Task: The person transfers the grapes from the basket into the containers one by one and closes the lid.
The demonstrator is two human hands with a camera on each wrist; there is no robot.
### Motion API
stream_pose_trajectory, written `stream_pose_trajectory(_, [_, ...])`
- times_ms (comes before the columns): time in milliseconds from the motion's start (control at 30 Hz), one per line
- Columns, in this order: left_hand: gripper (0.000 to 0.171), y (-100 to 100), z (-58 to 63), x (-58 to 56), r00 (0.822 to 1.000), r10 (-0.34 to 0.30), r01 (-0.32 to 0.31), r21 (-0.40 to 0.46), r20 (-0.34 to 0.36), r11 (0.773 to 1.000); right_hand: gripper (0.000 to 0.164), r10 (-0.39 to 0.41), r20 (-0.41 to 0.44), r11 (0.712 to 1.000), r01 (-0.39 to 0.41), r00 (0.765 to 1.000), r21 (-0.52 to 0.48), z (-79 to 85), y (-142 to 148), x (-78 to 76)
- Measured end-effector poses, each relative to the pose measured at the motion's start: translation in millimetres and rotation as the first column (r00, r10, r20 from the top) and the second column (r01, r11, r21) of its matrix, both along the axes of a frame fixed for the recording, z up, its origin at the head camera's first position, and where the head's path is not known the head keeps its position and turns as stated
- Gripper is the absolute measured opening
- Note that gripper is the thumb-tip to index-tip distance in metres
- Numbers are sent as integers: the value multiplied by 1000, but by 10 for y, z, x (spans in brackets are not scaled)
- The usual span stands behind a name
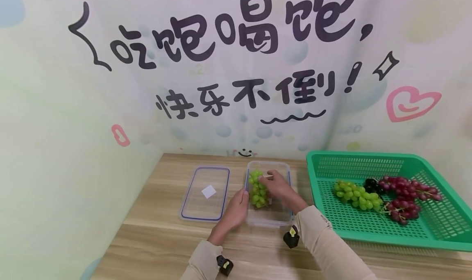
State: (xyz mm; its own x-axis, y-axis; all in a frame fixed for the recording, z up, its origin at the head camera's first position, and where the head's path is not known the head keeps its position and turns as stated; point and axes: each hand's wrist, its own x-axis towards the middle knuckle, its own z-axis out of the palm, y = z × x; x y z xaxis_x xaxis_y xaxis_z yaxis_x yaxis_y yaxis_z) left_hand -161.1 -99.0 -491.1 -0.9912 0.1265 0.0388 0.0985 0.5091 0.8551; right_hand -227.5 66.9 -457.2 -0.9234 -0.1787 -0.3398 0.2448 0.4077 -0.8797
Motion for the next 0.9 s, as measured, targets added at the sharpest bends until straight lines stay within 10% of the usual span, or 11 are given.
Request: stream_pose_trajectory(900, [31, 3, 11, -12, 1000, -5, 4, -14, -22, 1000, 66, 23, -6, 999, -22, 1000, 45, 83, 68, 16])
